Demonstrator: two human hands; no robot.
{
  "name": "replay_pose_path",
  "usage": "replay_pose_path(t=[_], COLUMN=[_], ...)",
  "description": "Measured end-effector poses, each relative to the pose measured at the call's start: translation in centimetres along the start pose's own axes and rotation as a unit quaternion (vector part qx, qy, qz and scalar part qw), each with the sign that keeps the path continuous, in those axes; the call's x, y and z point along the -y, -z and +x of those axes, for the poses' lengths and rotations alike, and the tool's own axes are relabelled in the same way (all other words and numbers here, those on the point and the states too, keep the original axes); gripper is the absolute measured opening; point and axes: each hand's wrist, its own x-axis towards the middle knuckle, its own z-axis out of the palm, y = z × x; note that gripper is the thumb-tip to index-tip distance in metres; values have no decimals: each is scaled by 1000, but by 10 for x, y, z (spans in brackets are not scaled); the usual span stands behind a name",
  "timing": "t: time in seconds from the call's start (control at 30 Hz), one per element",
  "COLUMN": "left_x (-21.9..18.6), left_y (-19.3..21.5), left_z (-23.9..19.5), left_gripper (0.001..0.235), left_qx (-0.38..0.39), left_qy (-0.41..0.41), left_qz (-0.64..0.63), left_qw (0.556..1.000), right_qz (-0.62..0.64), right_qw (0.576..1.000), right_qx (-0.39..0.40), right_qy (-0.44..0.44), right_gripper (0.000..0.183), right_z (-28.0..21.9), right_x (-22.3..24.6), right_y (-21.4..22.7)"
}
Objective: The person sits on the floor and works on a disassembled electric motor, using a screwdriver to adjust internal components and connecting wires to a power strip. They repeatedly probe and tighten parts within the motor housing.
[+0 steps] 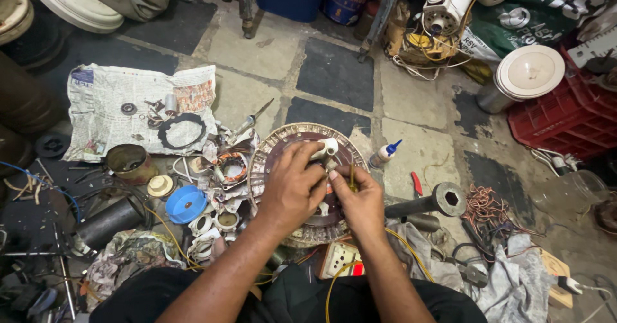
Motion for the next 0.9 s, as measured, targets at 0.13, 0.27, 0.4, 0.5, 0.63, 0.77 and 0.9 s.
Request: replay_pose_path(t=[0.13,0.27,0.4,0.5,0.63,0.77,0.9], left_x=[3,4,5,6,7,11,13], left_y=[1,3,3,5,6,9,9], left_z=[3,5,5,6,7,7,8], left_gripper=[15,15,15,15,15,16,16], left_qx=[-2,25,34,32,40,45,53], left_qy=[23,41,47,41,50,55,54], left_qz=[-5,-13,-20,-35,-46,-59,-61], left_qw=[1000,999,998,998,997,996,995], right_qz=[22,8,4,5,18,81,130], right_qw=[1000,1000,1000,1000,1000,996,990], right_qx=[4,-3,-4,-6,3,13,42], right_qy=[-6,-12,-24,-8,11,-36,-42], right_gripper=[18,17,17,17,17,21,34], right_z=[0,0,-1,0,2,1,0], right_x=[4,7,7,6,1,-7,-15], right_y=[0,1,1,-1,1,8,21])
